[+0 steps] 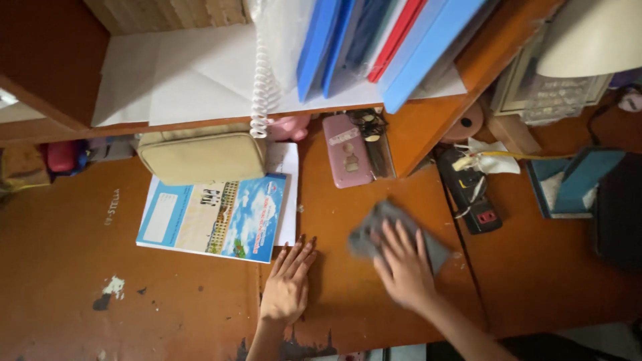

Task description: The person clears a cluttered wooden desk by moving a notebook and pencil case aside, then wipes the surface with a gray cloth. They return the items to the desk and briefly handle a small blue box and a pink pouch.

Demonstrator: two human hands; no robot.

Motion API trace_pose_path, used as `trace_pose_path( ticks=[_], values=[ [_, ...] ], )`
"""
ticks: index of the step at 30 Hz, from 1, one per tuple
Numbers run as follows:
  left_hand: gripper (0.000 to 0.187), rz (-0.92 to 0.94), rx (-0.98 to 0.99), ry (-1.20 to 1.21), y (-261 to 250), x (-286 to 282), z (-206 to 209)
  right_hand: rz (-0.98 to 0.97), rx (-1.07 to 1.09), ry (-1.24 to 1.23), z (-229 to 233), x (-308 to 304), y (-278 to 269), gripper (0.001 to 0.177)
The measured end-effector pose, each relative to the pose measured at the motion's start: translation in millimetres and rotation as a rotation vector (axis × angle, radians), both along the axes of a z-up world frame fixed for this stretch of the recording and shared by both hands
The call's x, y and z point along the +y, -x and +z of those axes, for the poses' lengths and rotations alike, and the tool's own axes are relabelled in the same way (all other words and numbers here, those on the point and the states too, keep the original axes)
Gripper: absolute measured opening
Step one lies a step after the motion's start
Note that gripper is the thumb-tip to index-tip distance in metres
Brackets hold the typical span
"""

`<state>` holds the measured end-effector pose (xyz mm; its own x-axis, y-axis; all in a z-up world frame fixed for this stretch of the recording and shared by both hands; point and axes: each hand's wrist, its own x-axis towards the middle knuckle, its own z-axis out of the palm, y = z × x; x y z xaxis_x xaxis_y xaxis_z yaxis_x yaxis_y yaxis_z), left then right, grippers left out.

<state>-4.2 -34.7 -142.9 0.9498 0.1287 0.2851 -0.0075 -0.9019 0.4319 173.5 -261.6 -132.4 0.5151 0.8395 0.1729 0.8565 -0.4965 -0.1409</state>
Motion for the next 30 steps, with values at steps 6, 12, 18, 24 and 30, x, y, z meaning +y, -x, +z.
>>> trace_pose_path(
  ticks=[6, 12, 18, 24, 30],
  values=[
    [0.054, 0.003, -0.007, -0.02, -0.6, 1.7, -0.1, -0.284, -0.01, 0.013, -12.1, 68.0, -34.7, 0.057],
    [0.053, 0.006, -0.03, 0.009, 0.4, -1.4, 0.6, 0.073, -0.094, 0.015, 20.5, 16.7, 51.0, 0.052],
    [0.058, 0.006, 0.001, -0.061, 2.1, 2.3, -4.6, 0.222, -0.106, 0.048, 10.9, -37.8, 46.5, 0.053],
    [0.056, 0.007, -0.071, -0.048, 4.9, -0.3, -4.7, -0.212, -0.022, -0.016, -14.1, 30.4, -10.0, 0.053],
    [0.049, 0.064, -0.244, -0.029, 15.9, -2.2, 6.8, -0.211, -0.083, -0.049, -8.6, 76.6, 43.5, 0.051]
  ],
)
